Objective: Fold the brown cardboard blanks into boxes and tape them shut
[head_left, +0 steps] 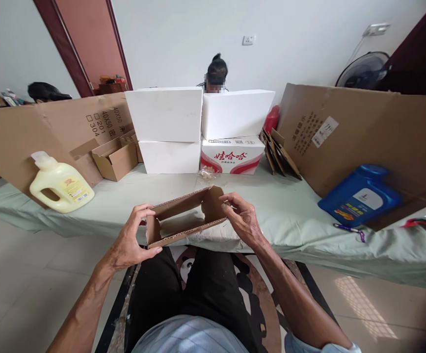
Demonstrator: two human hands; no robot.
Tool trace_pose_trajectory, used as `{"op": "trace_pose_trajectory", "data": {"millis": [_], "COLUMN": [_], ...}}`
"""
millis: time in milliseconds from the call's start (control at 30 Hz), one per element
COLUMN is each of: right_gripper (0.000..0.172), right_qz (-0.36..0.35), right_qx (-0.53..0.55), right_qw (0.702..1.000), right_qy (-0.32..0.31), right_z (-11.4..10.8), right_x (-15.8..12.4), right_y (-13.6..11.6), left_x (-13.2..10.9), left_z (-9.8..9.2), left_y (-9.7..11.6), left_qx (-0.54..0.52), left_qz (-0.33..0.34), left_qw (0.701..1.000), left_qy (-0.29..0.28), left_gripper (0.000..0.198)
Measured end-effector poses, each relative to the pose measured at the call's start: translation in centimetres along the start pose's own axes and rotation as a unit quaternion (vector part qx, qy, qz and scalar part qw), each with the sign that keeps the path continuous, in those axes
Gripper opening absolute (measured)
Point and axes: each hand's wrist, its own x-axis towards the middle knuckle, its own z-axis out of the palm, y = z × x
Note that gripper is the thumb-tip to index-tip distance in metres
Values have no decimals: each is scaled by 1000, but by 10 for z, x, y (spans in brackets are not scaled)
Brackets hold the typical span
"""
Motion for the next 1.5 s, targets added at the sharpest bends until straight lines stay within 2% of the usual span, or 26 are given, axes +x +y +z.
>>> {"op": "trace_pose_trajectory", "data": {"millis": [333,633,1500], "right_gripper": [19,18,19], "right_qz": [7,9,17], "right_qx": [12,7,27], "right_qw": [1000,1000,999], "right_qy": [5,9,24], "right_z": [0,0,2], "right_x": [-1,-4,-10], "right_y": [3,0,9], "left_x": [0,-3,-6], "left_z": [0,2,3], "left_y": [1,-2,1], "left_qx": [-2,-2,11], "left_qz": [12,-11,10], "left_qw": [1000,1000,1000], "left_qy": [1,0,-1], "left_gripper": [75,78,74]}}
